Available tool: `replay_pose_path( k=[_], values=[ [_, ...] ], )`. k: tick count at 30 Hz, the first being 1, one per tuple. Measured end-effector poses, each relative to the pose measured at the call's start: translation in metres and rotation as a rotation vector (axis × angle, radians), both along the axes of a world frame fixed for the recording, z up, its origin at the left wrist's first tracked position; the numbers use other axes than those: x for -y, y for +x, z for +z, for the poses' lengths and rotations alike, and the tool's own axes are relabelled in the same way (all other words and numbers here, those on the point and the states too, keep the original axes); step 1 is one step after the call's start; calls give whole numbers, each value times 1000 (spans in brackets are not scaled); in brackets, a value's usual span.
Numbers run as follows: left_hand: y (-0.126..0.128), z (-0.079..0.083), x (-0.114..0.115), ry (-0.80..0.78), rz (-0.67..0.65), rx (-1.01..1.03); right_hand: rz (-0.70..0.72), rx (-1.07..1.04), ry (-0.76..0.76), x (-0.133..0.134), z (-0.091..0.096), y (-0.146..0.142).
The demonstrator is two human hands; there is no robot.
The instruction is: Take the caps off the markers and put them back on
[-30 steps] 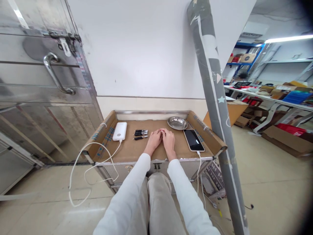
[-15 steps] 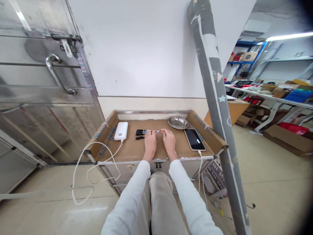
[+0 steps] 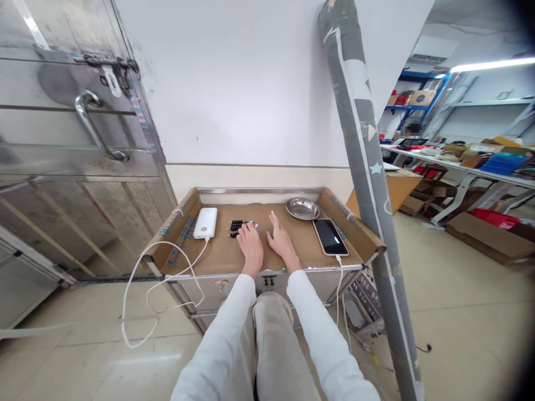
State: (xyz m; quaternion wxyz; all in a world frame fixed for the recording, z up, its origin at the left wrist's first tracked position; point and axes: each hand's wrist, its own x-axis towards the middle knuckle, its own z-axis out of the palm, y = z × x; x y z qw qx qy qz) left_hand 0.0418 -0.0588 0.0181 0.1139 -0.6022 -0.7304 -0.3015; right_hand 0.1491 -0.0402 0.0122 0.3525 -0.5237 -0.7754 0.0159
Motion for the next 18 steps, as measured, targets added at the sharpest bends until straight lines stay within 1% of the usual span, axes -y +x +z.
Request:
replay_pose_path(
  k=[2,5,13,18],
  values=[
    [1,1,2,-57,46,33,-68,34,-19,-5,-6,1],
    [3,-1,2,-92,53,81,-132,80,-42,-9,-12,2],
    [4,-15,-8,-34,115,-38,-179,136,-121,-9,-11,0],
    [3,-22,-16,-21,95,-33,-210,139,-131,-9,-10,0]
  ],
)
